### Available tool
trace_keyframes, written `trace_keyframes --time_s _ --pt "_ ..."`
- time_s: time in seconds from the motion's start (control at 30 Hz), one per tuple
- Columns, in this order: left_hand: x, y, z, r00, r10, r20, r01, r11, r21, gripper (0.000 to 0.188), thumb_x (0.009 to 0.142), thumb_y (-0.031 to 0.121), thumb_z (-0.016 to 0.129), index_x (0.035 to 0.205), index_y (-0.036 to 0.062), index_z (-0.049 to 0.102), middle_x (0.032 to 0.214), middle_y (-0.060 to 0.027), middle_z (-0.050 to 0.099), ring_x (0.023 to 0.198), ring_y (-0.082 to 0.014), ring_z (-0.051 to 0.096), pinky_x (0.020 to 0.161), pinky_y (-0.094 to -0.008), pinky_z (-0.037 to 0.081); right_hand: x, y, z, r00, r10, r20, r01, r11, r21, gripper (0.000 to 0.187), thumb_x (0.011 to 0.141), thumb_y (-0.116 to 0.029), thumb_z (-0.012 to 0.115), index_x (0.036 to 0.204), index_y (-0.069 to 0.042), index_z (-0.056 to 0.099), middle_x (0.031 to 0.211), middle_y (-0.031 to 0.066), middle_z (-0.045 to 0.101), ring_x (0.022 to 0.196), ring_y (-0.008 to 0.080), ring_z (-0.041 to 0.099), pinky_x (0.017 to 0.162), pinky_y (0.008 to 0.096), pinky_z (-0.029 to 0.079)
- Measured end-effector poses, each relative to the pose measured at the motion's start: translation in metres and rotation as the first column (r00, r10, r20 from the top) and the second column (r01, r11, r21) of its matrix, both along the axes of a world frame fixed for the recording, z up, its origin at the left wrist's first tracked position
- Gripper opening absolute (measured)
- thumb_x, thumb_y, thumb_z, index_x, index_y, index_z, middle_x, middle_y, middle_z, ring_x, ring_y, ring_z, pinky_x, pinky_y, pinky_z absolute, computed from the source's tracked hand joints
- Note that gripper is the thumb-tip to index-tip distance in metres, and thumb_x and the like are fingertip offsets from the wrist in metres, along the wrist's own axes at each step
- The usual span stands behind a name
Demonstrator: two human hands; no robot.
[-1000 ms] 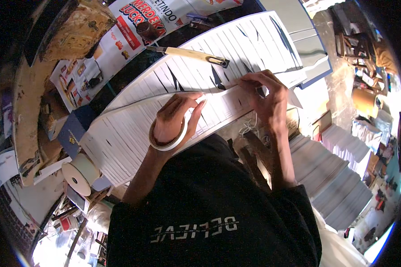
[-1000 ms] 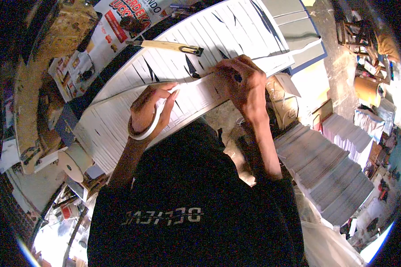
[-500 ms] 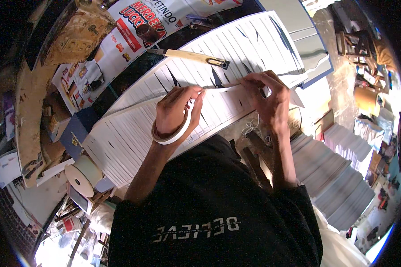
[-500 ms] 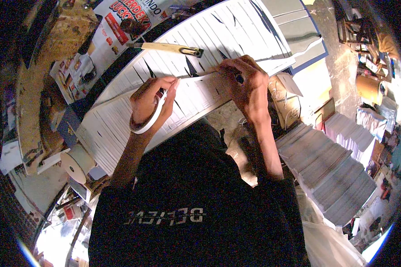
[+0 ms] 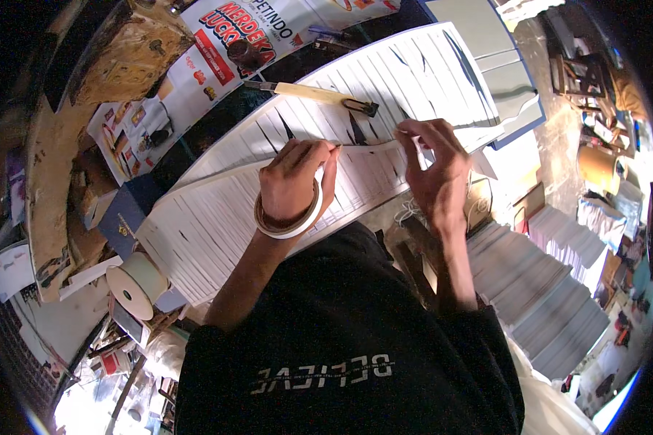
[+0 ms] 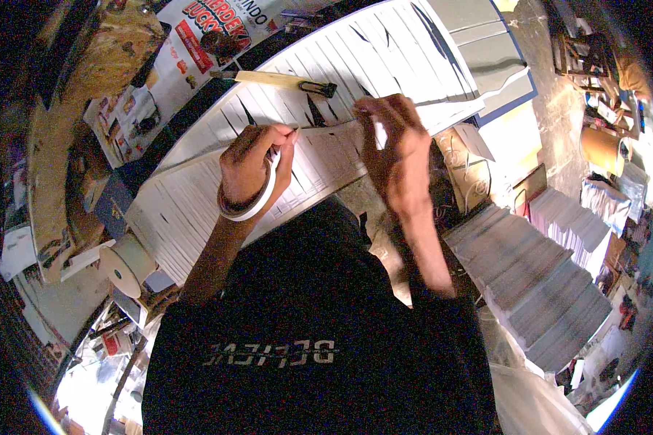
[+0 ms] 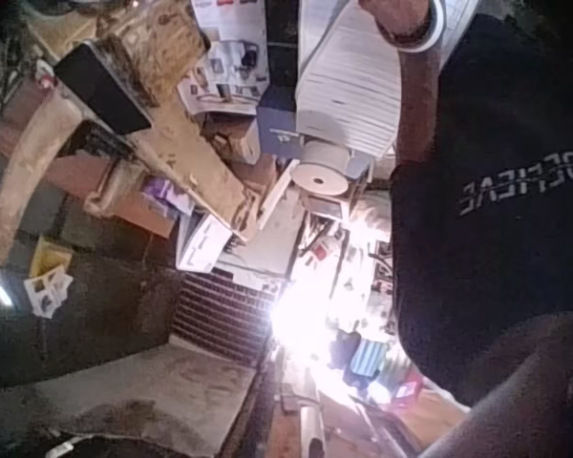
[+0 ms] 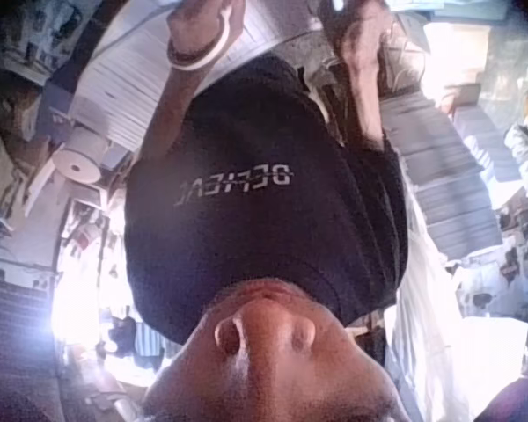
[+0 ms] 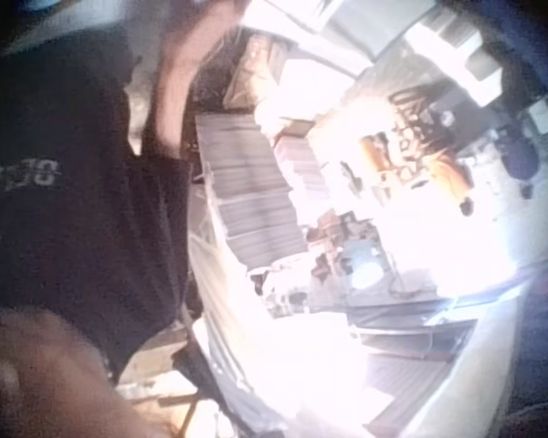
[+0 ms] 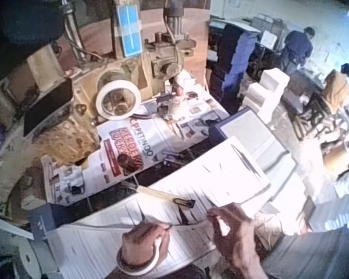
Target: The person applies a long strip of white tape across a stack of papers by hand, smoothing the tape down and repositioning the spool as needed.
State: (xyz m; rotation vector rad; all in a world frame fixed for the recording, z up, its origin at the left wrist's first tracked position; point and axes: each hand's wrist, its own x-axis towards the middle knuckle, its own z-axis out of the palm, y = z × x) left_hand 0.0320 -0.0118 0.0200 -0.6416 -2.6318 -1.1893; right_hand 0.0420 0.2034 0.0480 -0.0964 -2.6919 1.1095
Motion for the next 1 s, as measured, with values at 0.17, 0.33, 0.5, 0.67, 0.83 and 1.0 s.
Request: trace_keyframes --time_s 0.17,0.33,0.5,0.67,0.83,1.0 --pt "-0.001 -0.003 0.002 1.0 0.018 0.015 -0.017 0.999 -0.045 0.015 0.084 0.003 0.082 0.092 0.0042 0.07 0.095 -0.0113 0.076 0.083 -0.028 0.073 0.077 -0.0374 0.058 0.001 -0.031 -0.009 0.987 0.139 0.086 -0.111 0.956 -0.271 0.029 0.081 0.01 0.077 0.107 -0.001 0.077 0.096 0.0129 0.076 0.091 0.0224 0.075 0.079 0.034 0.059" --pt "0.012 -0.014 0.007 0.999 -0.004 0.033 0.003 1.0 0.03 0.021 0.085 0.007 0.085 0.105 0.0028 0.078 0.108 -0.0133 0.079 0.098 -0.0266 0.076 0.087 -0.0352 0.061 -0.002 -0.009 -0.005 0.978 0.172 0.118 -0.144 0.966 -0.216 0.027 0.08 0.011 0.076 0.104 -0.002 0.079 0.095 0.0118 0.076 0.087 0.021 0.074 0.081 0.0323 0.058" --pt "0.01 -0.032 0.0 0.991 0.015 0.131 -0.034 0.988 0.148 0.016 0.087 0.004 0.084 0.1 -0.001 0.075 0.109 -0.017 0.079 0.095 -0.0236 0.077 0.084 -0.0346 0.061 -0.007 -0.004 -0.002 0.974 0.187 0.127 -0.161 0.968 -0.19 0.024 0.081 0.005 0.079 0.103 -0.004 0.08 0.093 0.0104 0.077 0.086 0.0197 0.073 0.08 0.0317 0.057" --pt "0.005 -0.029 -0.002 0.984 0.043 0.174 -0.076 0.979 0.188 0.013 0.088 0.001 0.082 0.097 -0.0013 0.073 0.105 -0.0159 0.079 0.09 -0.0207 0.077 0.078 -0.0316 0.061 -0.007 -0.003 -0.002 0.971 0.179 0.157 -0.156 0.977 -0.145 0.021 0.083 0.002 0.08 0.102 -0.004 0.08 0.095 0.0107 0.077 0.086 0.0194 0.074 0.08 0.0316 0.057" --pt "0.003 -0.024 0.0 0.994 0.064 0.084 -0.077 0.985 0.153 0.018 0.083 -0.003 0.084 0.087 -0.0021 0.066 0.1 -0.017 0.077 0.088 -0.0276 0.078 0.072 -0.0327 0.062 -0.007 -0.004 -0.001 0.972 0.188 0.142 -0.168 0.976 -0.139 0.021 0.082 0.002 0.081 0.102 -0.003 0.08 0.095 0.011 0.077 0.086 0.0192 0.074 0.08 0.0312 0.057" --pt "0.004 -0.022 -0.006 0.996 0.086 0.036 -0.09 0.987 0.131 0.019 0.083 -0.001 0.086 0.086 0.0011 0.067 0.102 -0.0129 0.079 0.09 -0.0221 0.078 0.076 -0.0308 0.062 -0.005 -0.008 0.002 0.975 0.16 0.153 -0.135 0.977 -0.163 0.02 0.083 0.004 0.079 0.102 -0.003 0.081 0.095 0.012 0.078 0.086 0.0194 0.074 0.08 0.0326 0.058"
